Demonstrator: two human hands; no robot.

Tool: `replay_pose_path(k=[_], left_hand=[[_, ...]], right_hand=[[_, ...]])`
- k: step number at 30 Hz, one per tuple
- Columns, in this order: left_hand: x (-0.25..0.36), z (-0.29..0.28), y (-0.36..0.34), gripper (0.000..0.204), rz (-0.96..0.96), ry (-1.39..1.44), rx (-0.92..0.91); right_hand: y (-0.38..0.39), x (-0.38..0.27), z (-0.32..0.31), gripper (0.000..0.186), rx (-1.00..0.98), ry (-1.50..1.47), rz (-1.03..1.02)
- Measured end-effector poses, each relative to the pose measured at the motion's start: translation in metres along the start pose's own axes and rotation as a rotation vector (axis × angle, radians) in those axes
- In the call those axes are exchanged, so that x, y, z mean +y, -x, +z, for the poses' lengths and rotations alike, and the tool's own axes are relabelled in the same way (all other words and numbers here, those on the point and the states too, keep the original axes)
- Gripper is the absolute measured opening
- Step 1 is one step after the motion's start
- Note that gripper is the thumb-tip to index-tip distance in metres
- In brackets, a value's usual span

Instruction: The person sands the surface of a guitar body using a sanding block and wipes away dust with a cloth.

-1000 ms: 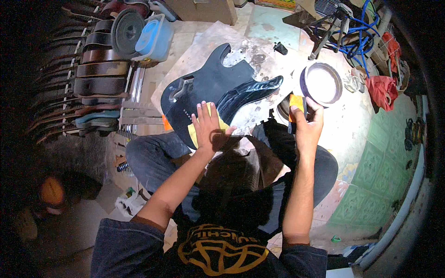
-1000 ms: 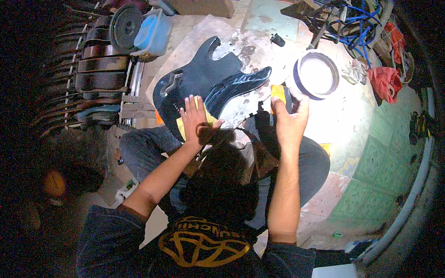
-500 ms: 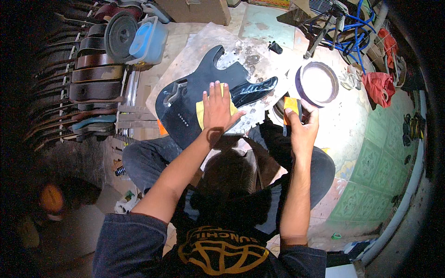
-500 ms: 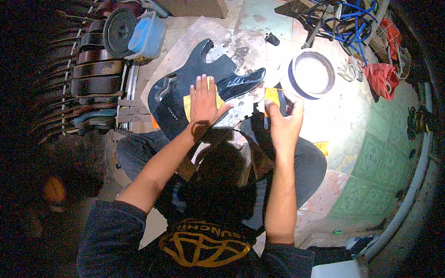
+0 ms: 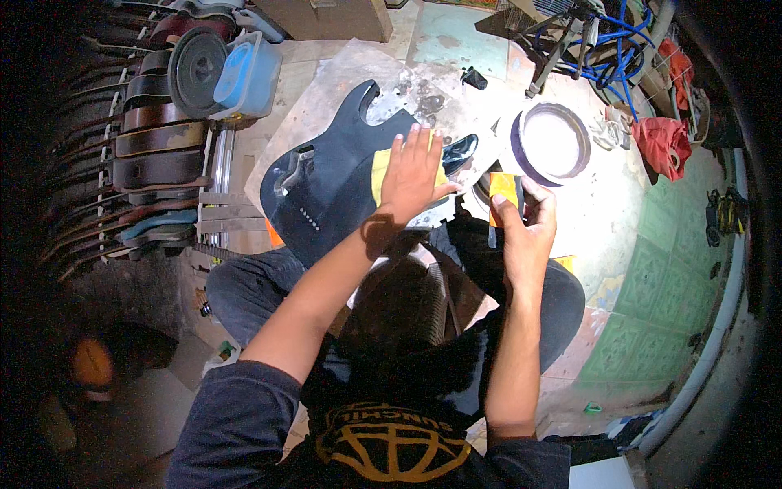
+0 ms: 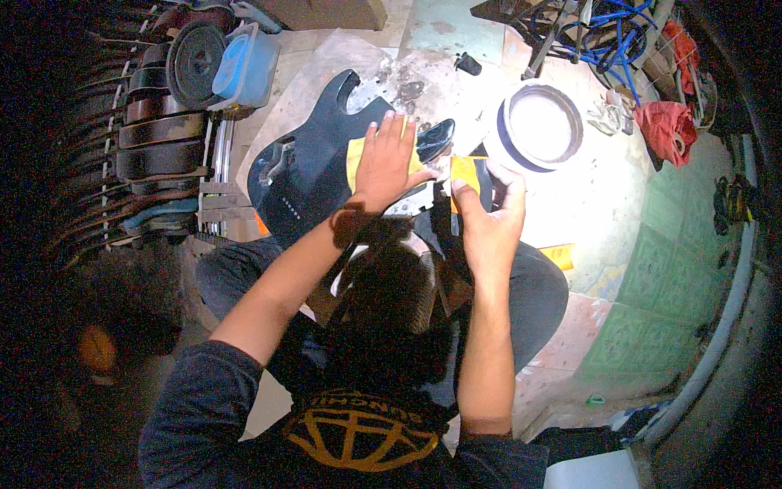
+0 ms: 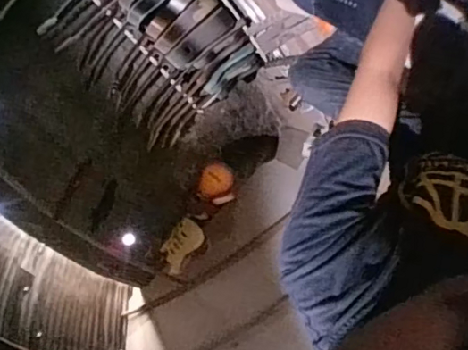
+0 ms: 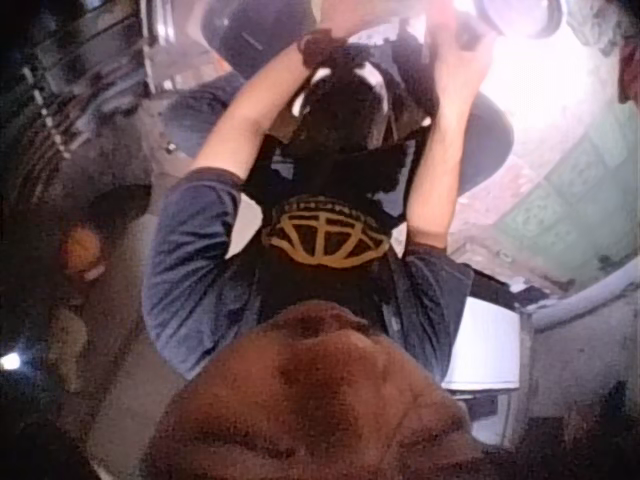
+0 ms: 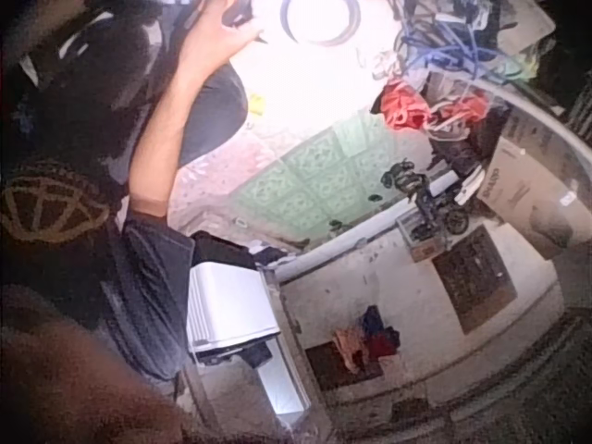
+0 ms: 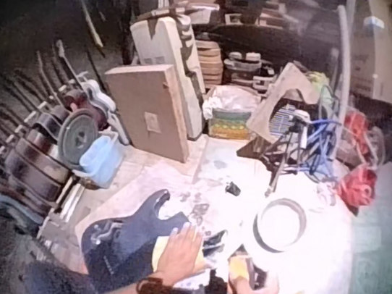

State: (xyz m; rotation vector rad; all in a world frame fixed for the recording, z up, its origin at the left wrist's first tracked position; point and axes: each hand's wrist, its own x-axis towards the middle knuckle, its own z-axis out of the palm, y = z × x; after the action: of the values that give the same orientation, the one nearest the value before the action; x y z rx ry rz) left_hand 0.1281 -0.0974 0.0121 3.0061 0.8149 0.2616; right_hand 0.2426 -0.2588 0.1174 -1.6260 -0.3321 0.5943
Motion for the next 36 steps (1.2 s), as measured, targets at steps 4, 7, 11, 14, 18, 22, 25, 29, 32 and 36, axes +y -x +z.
replay_pose_path(k=[4, 7, 11, 14, 18, 22, 25, 29, 32, 36], left_hand=[[0.013, 0.005, -0.013, 0.101, 0.004, -0.004, 0.040], [0.020, 0.008, -0.021, 0.097, -0.021, 0.005, 0.076], [0.026, 0.007, -0.030, 0.092, -0.052, 0.038, 0.099], [0.032, 0.006, -0.037, 0.089, -0.062, 0.063, 0.092], [0.037, 0.005, -0.050, 0.082, -0.082, 0.091, 0.028], [0.042, 0.007, -0.058, 0.069, -0.092, 0.105, 0.020], [0.046, 0.010, -0.068, 0.055, -0.109, 0.106, -0.010], [0.053, 0.009, -0.081, 0.040, -0.144, 0.082, -0.100], [0.056, 0.010, -0.090, 0.033, -0.193, 0.086, -0.122], [0.055, 0.016, -0.103, 0.030, -0.222, 0.086, -0.149]], right_hand=[[0.005, -0.011, 0.001, 0.036, 0.005, -0.035, 0.000], [0.007, -0.018, -0.002, 0.035, -0.008, -0.054, 0.028], [0.008, -0.025, -0.005, 0.036, -0.007, -0.093, 0.047], [0.008, -0.025, -0.007, 0.037, -0.009, -0.118, 0.047], [0.010, -0.030, -0.007, 0.038, -0.019, -0.184, 0.056], [0.009, -0.029, -0.009, 0.038, -0.018, -0.210, 0.057], [0.010, -0.031, -0.010, 0.038, 0.006, -0.246, 0.070], [0.011, -0.032, -0.008, 0.039, -0.006, -0.252, 0.084], [0.010, -0.030, -0.009, 0.039, -0.012, -0.245, 0.072], [0.009, -0.029, -0.009, 0.039, -0.008, -0.244, 0.069]])
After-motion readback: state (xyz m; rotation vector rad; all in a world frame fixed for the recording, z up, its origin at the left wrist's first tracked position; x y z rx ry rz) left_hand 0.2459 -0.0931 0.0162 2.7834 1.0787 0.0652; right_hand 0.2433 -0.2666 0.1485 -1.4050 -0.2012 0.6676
